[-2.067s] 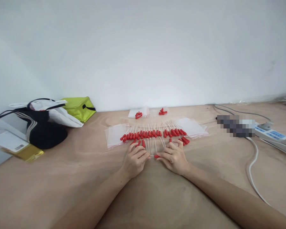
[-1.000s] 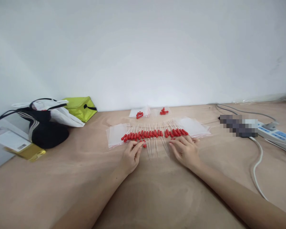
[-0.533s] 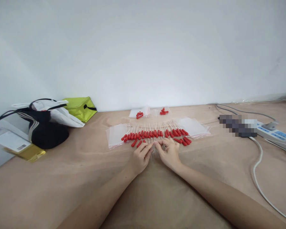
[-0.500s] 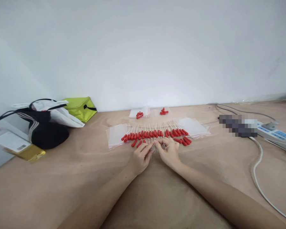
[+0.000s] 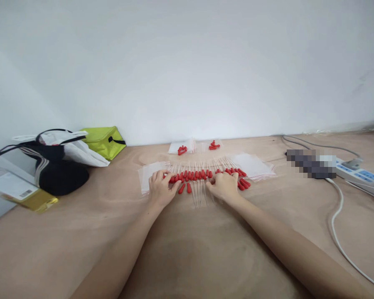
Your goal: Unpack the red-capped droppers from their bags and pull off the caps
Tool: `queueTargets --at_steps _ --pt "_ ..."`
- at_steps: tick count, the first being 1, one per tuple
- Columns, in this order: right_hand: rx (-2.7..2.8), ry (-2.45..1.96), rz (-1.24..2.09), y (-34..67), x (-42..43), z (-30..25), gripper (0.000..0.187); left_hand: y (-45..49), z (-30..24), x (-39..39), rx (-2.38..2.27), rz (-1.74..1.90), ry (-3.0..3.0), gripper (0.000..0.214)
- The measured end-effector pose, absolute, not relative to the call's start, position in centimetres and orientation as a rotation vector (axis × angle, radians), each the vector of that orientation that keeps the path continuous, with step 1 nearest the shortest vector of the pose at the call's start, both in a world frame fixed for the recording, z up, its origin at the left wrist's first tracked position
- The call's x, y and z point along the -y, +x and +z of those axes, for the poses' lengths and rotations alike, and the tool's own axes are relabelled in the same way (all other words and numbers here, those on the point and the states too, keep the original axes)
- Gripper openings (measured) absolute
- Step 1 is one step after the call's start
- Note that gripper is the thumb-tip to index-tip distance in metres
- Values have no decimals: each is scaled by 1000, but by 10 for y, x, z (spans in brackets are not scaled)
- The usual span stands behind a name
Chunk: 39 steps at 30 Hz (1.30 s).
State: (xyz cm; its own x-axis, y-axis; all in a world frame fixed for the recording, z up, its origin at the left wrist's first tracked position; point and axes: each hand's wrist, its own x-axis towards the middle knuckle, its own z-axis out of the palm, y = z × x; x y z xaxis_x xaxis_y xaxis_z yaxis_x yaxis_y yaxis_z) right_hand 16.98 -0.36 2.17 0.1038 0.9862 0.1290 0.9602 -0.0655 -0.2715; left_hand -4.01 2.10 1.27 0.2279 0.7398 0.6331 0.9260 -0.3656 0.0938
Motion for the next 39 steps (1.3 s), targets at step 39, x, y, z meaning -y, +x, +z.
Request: queueTargets --at_steps 39 --pt "2194 -1072 -392 217 56 -8 25 -27 3 26 979 -1178 -2939 11"
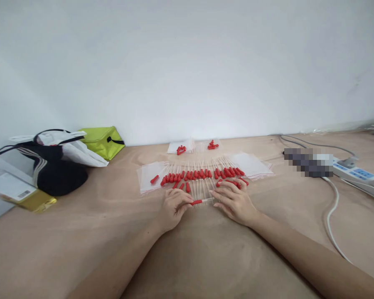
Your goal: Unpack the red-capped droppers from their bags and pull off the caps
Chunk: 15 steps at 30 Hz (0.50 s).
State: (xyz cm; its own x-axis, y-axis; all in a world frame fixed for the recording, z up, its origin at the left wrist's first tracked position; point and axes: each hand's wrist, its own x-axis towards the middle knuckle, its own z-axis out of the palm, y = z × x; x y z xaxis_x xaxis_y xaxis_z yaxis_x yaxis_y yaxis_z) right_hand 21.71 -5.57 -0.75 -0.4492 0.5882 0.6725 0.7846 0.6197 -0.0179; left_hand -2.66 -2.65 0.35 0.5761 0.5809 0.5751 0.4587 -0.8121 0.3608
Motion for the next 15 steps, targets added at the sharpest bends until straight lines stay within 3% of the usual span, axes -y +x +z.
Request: queueTargets --at_steps 5,9,15 --pt "2179 -1045 -354 211 56 -11 17 -23 6 30 -913 981 2656 11" --pt "2205 -1046 -321 208 58 -10 18 -16 7 33 -993 939 2801 28" --pt "2205 -1032 -301 208 61 -8 23 -8 5 34 -891 1028 2933 14"
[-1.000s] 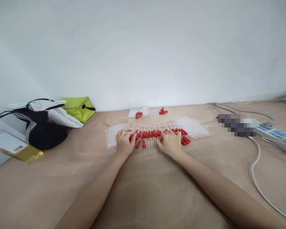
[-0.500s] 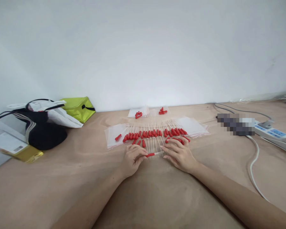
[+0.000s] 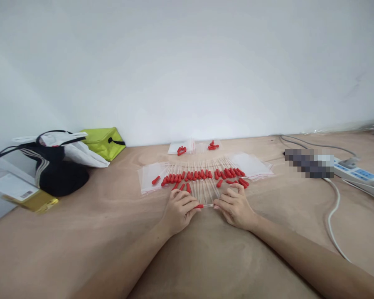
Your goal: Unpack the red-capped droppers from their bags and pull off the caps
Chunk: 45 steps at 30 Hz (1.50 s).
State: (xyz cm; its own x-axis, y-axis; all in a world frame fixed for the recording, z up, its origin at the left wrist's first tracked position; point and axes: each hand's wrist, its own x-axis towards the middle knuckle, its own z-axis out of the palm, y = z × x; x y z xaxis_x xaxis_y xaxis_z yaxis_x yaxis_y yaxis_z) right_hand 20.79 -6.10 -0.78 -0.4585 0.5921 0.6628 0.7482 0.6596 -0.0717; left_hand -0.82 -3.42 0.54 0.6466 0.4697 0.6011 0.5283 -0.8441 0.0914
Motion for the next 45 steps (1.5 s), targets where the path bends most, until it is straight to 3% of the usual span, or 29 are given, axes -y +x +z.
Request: queueTargets --at_steps 21,33,45 --pt "2136 -999 -284 215 62 -10 23 -22 0 36 809 -1102 -2849 13" --pt "1799 -1287 -376 220 43 -13 16 -57 -6 17 1617 -1290 -2307 31" --pt "1906 -1293 -546 197 24 -11 20 -59 -3 10 1977 -1231 -2356 21"
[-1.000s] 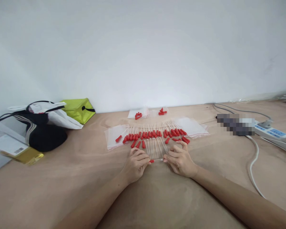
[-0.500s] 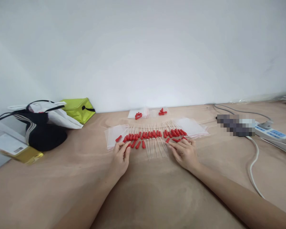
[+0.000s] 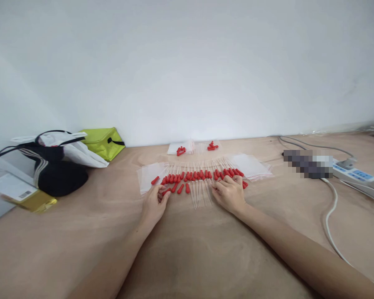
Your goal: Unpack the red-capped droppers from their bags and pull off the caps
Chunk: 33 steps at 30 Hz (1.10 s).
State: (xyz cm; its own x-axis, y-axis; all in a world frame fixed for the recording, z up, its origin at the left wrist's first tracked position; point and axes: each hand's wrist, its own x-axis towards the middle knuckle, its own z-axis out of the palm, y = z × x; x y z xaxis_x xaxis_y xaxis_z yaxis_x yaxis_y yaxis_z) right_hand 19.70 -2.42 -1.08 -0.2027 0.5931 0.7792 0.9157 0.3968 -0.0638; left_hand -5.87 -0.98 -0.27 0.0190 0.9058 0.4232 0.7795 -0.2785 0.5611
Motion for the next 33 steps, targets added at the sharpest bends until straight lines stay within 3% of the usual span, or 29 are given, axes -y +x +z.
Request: queueTargets --at_steps 6,12,33 --pt "2045 -1298 -450 196 33 -9 16 -61 -1 10 -1782 1074 2102 31" --pt "2164 -1331 -353 198 44 -8 26 -84 5 -5 -2061 1183 2253 28" --pt "2194 -1353 -357 195 48 -10 32 -99 2 -31 -2350 750 2087 27"
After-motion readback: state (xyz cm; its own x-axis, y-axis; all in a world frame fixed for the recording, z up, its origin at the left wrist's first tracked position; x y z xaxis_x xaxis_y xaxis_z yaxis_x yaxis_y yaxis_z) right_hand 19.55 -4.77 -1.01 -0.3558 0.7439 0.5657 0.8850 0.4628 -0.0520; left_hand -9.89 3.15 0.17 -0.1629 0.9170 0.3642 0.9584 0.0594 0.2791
